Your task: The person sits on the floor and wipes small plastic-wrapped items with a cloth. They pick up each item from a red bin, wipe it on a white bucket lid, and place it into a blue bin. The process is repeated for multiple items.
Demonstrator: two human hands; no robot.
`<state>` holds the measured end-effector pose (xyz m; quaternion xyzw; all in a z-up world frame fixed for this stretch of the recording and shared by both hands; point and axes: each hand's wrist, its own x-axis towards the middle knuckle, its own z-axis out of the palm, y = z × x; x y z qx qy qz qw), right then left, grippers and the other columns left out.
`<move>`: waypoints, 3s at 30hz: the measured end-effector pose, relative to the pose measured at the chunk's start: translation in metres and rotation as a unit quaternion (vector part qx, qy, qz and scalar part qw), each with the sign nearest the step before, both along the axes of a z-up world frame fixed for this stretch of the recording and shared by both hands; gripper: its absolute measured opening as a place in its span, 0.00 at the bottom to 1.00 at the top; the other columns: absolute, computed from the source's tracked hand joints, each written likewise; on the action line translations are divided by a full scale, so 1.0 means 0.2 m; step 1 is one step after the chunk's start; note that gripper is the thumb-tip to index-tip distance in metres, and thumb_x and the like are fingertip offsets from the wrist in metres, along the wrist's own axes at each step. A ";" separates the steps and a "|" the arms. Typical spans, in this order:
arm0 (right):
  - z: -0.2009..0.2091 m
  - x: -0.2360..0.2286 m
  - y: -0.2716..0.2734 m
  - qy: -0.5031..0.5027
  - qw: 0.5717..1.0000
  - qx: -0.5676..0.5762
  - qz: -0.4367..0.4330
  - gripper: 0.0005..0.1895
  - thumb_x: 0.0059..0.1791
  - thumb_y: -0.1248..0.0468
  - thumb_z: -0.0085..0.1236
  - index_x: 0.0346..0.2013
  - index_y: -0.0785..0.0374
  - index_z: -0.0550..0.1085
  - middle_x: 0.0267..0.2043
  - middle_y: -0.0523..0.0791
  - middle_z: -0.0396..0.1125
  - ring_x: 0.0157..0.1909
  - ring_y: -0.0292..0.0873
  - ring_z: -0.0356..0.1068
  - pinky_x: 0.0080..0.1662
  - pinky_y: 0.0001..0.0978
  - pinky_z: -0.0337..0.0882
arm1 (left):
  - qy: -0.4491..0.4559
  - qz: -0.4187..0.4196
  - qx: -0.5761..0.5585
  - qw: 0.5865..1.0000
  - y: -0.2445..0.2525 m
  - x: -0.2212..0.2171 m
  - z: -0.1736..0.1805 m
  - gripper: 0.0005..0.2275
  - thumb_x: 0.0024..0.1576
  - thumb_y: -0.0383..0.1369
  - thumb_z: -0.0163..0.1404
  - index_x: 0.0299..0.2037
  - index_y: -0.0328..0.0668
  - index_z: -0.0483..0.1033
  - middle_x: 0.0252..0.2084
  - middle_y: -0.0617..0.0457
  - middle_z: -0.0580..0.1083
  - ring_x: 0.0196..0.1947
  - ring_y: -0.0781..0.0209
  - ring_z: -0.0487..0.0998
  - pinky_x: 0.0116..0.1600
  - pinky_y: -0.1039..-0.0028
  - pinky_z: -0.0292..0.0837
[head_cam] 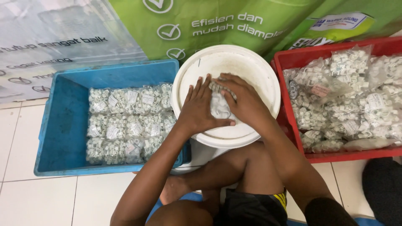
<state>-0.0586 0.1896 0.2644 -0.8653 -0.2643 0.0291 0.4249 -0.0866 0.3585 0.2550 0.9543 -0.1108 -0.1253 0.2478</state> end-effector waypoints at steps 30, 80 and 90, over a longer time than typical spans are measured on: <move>-0.10 -0.30 -0.12 0.039 0.996 0.080 -0.013 0.20 0.51 0.68 0.48 0.58 0.55 0.72 0.65 0.52 0.60 0.69 0.58 0.55 0.65 0.54 0.56 | 0.017 -0.025 0.004 1.000 0.00 -0.03 0.03 0.48 0.40 0.61 0.58 0.72 0.66 0.48 0.76 0.47 0.43 0.75 0.38 0.36 0.74 0.48 0.29; -0.08 -0.19 -0.07 0.078 0.989 0.049 -0.115 0.34 0.48 0.59 0.59 0.68 0.50 0.61 0.56 0.52 0.56 0.63 0.57 0.57 0.62 0.56 0.56 | -0.018 0.001 -0.033 0.999 0.00 -0.04 -0.01 0.49 0.40 0.59 0.61 0.68 0.47 0.48 0.75 0.42 0.44 0.74 0.35 0.39 0.75 0.47 0.33; -0.09 -0.18 -0.12 0.049 0.983 0.170 0.048 0.42 0.38 0.79 0.39 0.68 0.64 0.56 0.73 0.61 0.42 0.74 0.65 0.38 0.69 0.62 0.41 | -0.025 0.016 -0.015 0.999 0.01 -0.03 -0.06 0.53 0.41 0.64 0.57 0.72 0.47 0.41 0.75 0.44 0.43 0.74 0.38 0.38 0.75 0.48 0.34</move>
